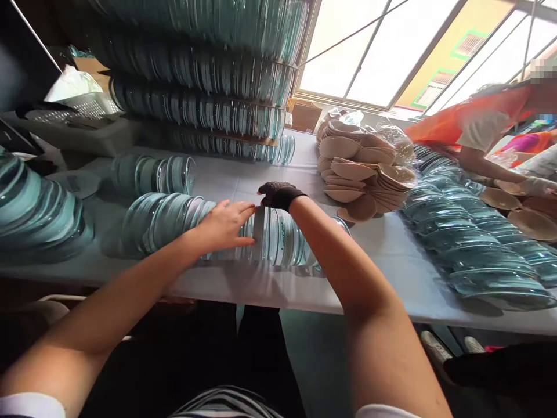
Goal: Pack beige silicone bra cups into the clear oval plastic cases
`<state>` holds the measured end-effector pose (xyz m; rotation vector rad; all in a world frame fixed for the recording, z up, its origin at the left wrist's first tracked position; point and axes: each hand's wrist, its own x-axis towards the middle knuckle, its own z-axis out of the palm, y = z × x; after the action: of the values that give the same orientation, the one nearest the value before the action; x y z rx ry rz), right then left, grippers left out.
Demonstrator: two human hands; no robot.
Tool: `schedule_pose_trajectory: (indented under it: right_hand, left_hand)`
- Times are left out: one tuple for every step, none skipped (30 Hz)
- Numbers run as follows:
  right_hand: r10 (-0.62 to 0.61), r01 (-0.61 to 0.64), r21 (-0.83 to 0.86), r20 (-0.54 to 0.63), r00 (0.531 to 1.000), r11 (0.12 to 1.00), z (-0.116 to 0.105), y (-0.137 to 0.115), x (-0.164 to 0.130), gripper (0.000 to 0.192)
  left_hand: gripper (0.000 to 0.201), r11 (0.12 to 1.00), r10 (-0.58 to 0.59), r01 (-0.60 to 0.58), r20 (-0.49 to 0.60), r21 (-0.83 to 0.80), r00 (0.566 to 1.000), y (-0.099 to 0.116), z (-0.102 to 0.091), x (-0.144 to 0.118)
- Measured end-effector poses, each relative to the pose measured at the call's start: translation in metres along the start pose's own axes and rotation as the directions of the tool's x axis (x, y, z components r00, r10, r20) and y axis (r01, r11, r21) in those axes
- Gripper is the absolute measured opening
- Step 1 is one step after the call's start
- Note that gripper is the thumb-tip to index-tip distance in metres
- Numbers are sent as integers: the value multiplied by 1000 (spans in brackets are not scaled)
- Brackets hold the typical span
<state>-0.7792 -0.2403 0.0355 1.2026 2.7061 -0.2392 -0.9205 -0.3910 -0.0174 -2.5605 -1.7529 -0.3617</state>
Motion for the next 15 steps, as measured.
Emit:
schedule_pose_trajectory:
  right_hand:
    - [-41,39,31,63,997,999,1,-1,11,48]
    - [-73,65,63,125,989,996,1,-3,19,50]
    - [-101,85,94,184,978,992,1,-5,26,51]
    - [-122,95,123,234,965,988,1,-6,30,52]
    - [-142,104,147,279,950,984,1,-7,33,52]
    - [-158,110,166,314,936,980,1,-7,35,52]
    - [-172,117,178,333,927,977,1,-6,36,52]
    - [-183,123,188,344,921,975,1,-5,36,51]
    - [-193,128,198,354,915,972,2,-4,36,50]
    - [-204,134,209,361,910,969,3,-2,35,49]
    - [-215,139,225,366,905,965,5,-1,34,48]
    - [-228,142,246,368,902,959,6,0,33,47]
    - [-243,145,274,370,897,951,7,2,32,47]
    - [-261,151,302,368,892,941,9,3,31,46]
    - [-284,164,327,361,888,931,10,4,30,45]
  left_hand:
    - [72,1000,4,-4,-9,8,1000,1,1,0]
    - [72,1000,10,-10,-17,12,1000,1,2,0]
    - [72,1000,16,-16,-23,15,1000,1,3,0]
    - [73,1000,20,-20,-27,19,999,0,3,0]
    - [74,999,23,-22,-31,23,999,0,3,0]
    - [74,999,25,-24,-33,24,999,-1,3,0]
    - [75,999,27,-26,-33,22,999,-1,3,1]
    - [77,1000,27,-26,-33,14,999,-2,4,1]
    - [79,1000,26,-26,-32,4,999,-2,4,1]
    - [81,1000,24,-24,-31,-8,999,-2,4,1]
    - [83,1000,21,-22,-30,-18,999,-2,4,1]
    - [84,999,19,-20,-27,-27,999,-2,4,1]
    - [84,999,19,-20,-24,-32,1000,-2,4,1]
    - [84,999,23,-24,-21,-35,1000,-2,3,1]
    - [82,999,31,-31,-20,-37,999,-1,3,1]
